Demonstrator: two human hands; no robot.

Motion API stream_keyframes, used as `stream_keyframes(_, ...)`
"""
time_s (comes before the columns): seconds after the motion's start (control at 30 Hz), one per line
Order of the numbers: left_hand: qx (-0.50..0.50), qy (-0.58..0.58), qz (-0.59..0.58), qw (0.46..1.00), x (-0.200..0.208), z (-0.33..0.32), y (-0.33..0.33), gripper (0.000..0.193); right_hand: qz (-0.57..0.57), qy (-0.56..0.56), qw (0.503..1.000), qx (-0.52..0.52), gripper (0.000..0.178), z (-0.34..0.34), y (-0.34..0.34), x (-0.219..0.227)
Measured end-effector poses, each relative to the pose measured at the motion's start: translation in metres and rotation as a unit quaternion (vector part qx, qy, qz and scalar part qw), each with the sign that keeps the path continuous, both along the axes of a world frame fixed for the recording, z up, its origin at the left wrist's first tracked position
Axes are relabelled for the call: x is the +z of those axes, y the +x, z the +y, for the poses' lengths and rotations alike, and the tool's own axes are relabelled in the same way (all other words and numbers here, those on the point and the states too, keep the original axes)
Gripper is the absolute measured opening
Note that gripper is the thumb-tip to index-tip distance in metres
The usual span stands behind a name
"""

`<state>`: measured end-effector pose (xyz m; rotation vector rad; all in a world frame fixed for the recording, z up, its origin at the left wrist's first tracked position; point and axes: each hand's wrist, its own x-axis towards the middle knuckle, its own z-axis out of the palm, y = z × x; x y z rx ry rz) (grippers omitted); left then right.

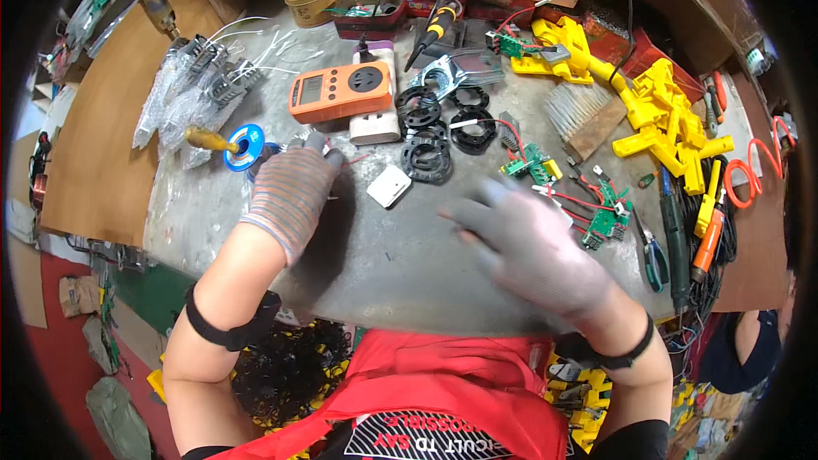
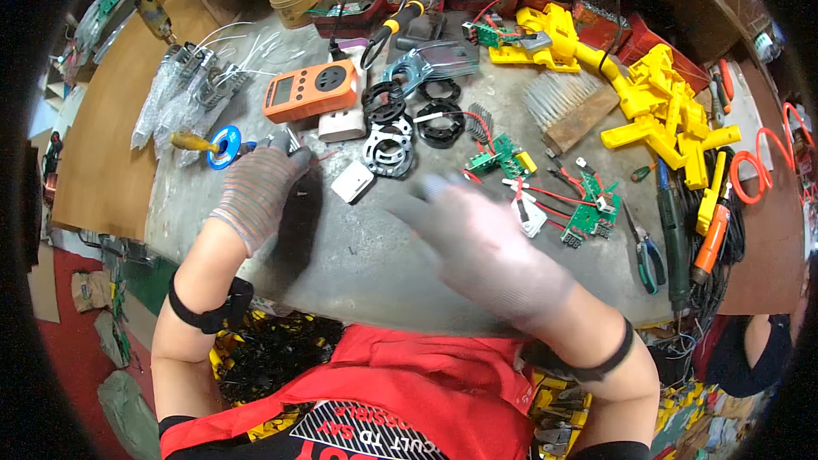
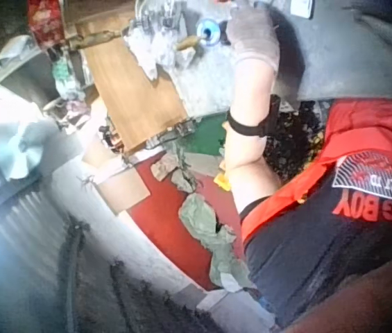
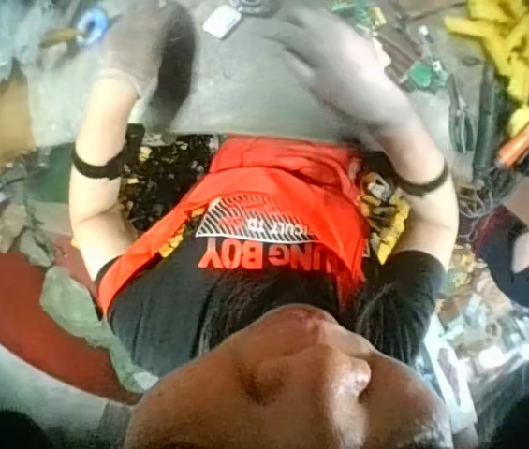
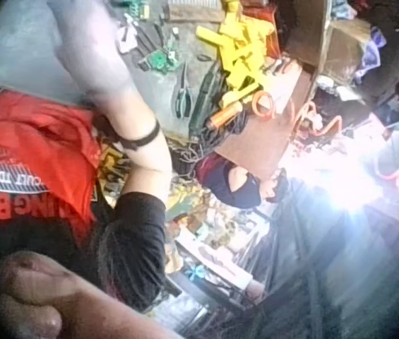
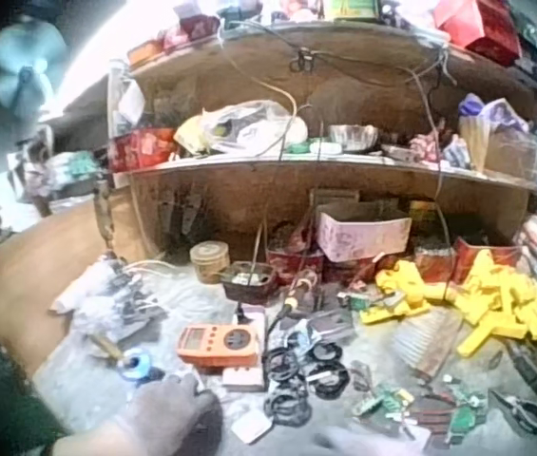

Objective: Assemble small plastic components and electronic circuit board units using a pneumatic screwdriver at an assembly station.

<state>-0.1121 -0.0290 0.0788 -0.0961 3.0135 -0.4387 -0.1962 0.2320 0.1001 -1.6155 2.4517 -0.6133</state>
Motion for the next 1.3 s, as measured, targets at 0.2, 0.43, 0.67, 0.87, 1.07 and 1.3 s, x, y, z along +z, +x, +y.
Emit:
stream_keyframes(0.2, 0.016, 0.014, 0.013, 1.000, 0.015, 0.004, 0.007, 0.051, 0.087, 0.088, 0.992, -0.009, 0.036, -0.085, -0.014, -0.034)
stream_keyframes(0.43, 0.118, 0.801, 0.044, 0.585, -0.005, 0.020, 0.056, 0.066, 0.096, 0.053, 0.990, 0.090, 0.038, -0.024, 0.012, -0.002)
stream_keyframes(0.67, 0.060, 0.560, 0.009, 0.826, -0.003, 0.064, 0.044, 0.067, 0.098, 0.092, 0.989, 0.065, 0.050, 0.035, 0.028, -0.032)
stream_keyframes(0.87, -0.021, 0.310, 0.114, 0.944, -0.022, 0.086, 0.052, 0.056, -0.054, 0.039, 0.988, -0.136, 0.060, 0.072, 0.044, -0.046)
stream_keyframes(1.07, -0.090, 0.427, 0.087, 0.895, -0.021, 0.087, 0.044, 0.059, -0.076, 0.014, 0.991, -0.108, 0.059, 0.051, 0.041, -0.038)
stream_keyframes(1.3, 0.001, 0.389, 0.052, 0.920, -0.027, 0.119, 0.040, 0.068, -0.066, 0.024, 0.992, -0.104, 0.065, 0.049, 0.049, -0.050)
